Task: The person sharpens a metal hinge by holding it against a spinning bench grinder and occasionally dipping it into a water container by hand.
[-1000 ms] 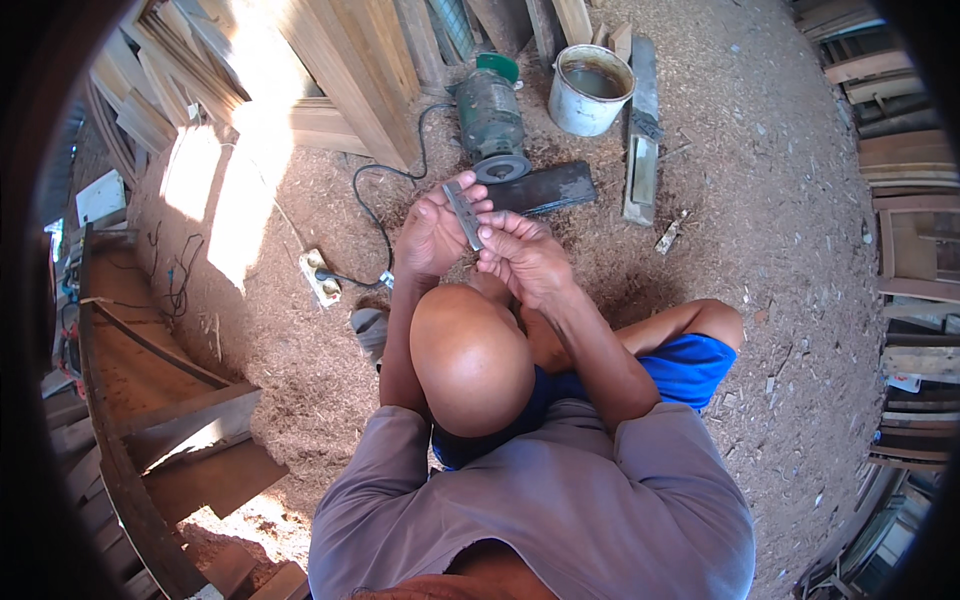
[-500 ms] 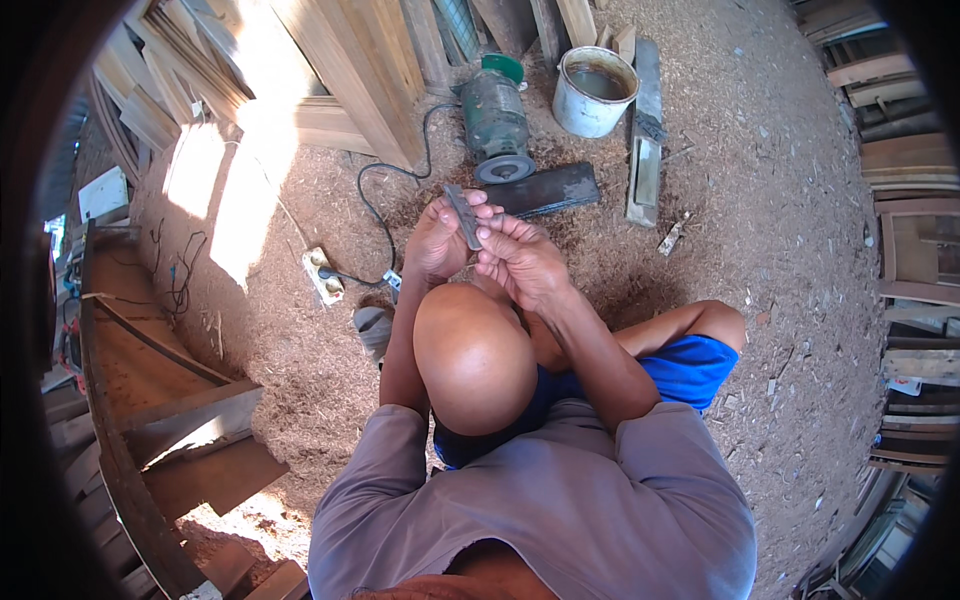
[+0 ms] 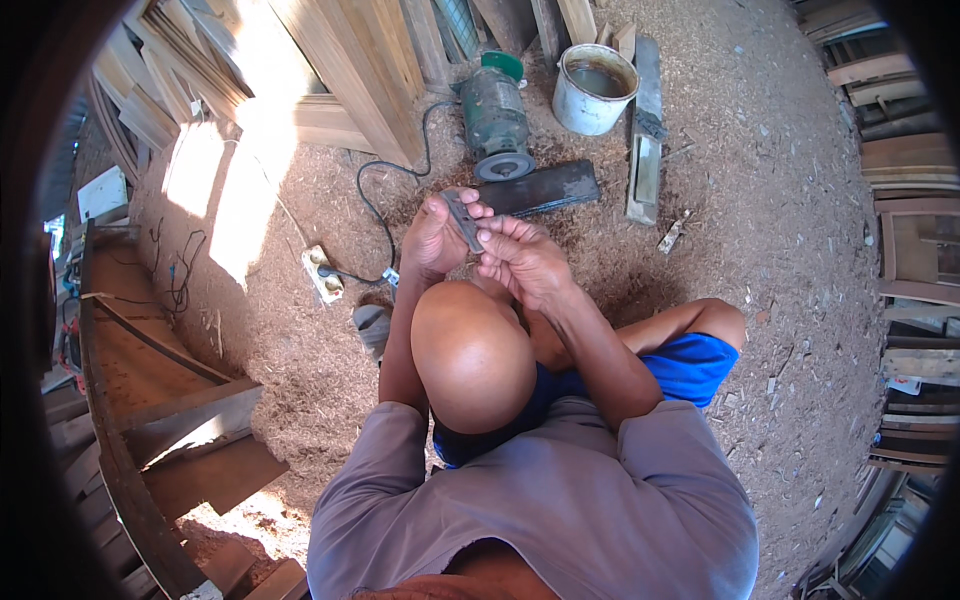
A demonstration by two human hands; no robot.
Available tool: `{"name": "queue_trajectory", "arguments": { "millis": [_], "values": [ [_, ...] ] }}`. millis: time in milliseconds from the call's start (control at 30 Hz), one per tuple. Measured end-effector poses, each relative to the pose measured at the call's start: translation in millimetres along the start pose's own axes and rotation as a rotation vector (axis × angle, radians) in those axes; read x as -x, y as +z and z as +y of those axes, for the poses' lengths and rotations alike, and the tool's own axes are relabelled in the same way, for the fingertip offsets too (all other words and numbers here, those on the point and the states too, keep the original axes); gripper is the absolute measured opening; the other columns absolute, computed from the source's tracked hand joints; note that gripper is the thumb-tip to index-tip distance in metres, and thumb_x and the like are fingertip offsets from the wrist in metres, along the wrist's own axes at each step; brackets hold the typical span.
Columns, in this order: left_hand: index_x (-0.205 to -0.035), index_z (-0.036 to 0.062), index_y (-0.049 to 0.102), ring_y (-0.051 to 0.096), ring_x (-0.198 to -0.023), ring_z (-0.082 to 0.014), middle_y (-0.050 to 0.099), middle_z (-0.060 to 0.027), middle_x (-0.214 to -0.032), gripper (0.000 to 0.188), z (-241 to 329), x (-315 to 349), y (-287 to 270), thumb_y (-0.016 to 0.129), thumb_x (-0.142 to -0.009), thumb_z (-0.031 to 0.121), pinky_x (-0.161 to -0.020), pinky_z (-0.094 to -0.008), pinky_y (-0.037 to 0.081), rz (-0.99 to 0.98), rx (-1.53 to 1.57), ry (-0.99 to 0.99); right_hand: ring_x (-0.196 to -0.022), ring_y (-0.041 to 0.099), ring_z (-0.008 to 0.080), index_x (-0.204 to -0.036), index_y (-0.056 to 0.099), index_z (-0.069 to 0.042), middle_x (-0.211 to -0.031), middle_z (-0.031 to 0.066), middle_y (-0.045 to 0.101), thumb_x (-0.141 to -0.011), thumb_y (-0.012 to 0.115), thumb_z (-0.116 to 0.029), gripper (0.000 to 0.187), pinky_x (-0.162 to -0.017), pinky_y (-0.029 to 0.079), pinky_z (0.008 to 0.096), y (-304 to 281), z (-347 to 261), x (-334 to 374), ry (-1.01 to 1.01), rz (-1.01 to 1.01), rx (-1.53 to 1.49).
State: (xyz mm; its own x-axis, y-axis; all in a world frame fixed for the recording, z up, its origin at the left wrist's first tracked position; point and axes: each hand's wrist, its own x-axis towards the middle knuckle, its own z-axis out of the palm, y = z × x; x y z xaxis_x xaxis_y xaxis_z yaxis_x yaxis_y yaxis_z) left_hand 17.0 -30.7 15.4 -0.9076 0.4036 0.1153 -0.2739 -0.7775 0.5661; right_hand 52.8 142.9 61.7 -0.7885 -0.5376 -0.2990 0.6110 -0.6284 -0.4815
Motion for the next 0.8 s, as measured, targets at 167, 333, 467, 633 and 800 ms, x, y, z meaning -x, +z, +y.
{"name": "queue_trajectory", "arguments": {
  "millis": [167,333,467,633,800],
  "values": [
    [-0.118,0.0008,0.055,0.064,-0.093,-0.0234,0.065,-0.0127,-0.103,0.042,2,-6,27,0.064,-0.088,0.028,-0.080,-0.0399,0.054,0.108,0.069,0.042,-0.064,0.059,0.0084,-0.100,0.060,-0.004,-0.083,0.0024,0.063,-0.090,0.060,-0.006,0.011,-0.060,0.053,0.0234,1,-4,1,-0.024,0.025,-0.005],
    [-0.115,0.0047,0.055,0.063,-0.093,-0.0205,0.064,-0.0121,-0.104,0.026,2,-3,14,0.059,-0.091,0.015,-0.079,-0.0376,0.054,0.188,-0.026,0.138,-0.063,0.059,0.0082,-0.099,0.060,-0.004,-0.081,0.0026,0.062,-0.089,0.061,-0.006,0.011,-0.058,0.052,0.0225,11,-9,3,-0.091,0.026,-0.024],
    [-0.100,0.0040,0.058,0.063,-0.086,-0.0168,0.065,-0.0106,-0.096,0.009,-8,-8,20,0.055,-0.093,0.007,-0.075,-0.0328,0.054,0.291,-0.087,0.146,-0.067,0.059,0.0072,-0.101,0.060,-0.003,-0.085,0.0051,0.065,-0.088,0.063,-0.006,0.014,-0.061,0.051,0.0208,19,-8,5,-0.255,0.065,0.105],
    [-0.095,0.0029,0.059,0.060,-0.072,-0.0135,0.065,-0.0097,-0.091,0.007,-10,-9,21,0.053,-0.093,0.006,-0.067,-0.0299,0.054,0.276,-0.075,0.080,-0.071,0.060,0.0069,-0.102,0.061,-0.003,-0.090,0.0077,0.068,-0.087,0.064,-0.006,0.016,-0.065,0.050,0.0197,24,-8,4,-0.308,0.069,0.201],
    [-0.093,0.0025,0.059,0.059,-0.069,-0.0122,0.064,-0.0088,-0.088,0.007,-11,-9,25,0.054,-0.093,0.007,-0.063,-0.0280,0.054,0.287,-0.091,0.080,-0.074,0.063,0.0097,-0.102,0.060,-0.005,-0.094,0.0092,0.067,-0.089,0.061,-0.005,0.014,-0.068,0.053,0.0222,22,-7,4,-0.312,0.067,0.214]
  ]
}}
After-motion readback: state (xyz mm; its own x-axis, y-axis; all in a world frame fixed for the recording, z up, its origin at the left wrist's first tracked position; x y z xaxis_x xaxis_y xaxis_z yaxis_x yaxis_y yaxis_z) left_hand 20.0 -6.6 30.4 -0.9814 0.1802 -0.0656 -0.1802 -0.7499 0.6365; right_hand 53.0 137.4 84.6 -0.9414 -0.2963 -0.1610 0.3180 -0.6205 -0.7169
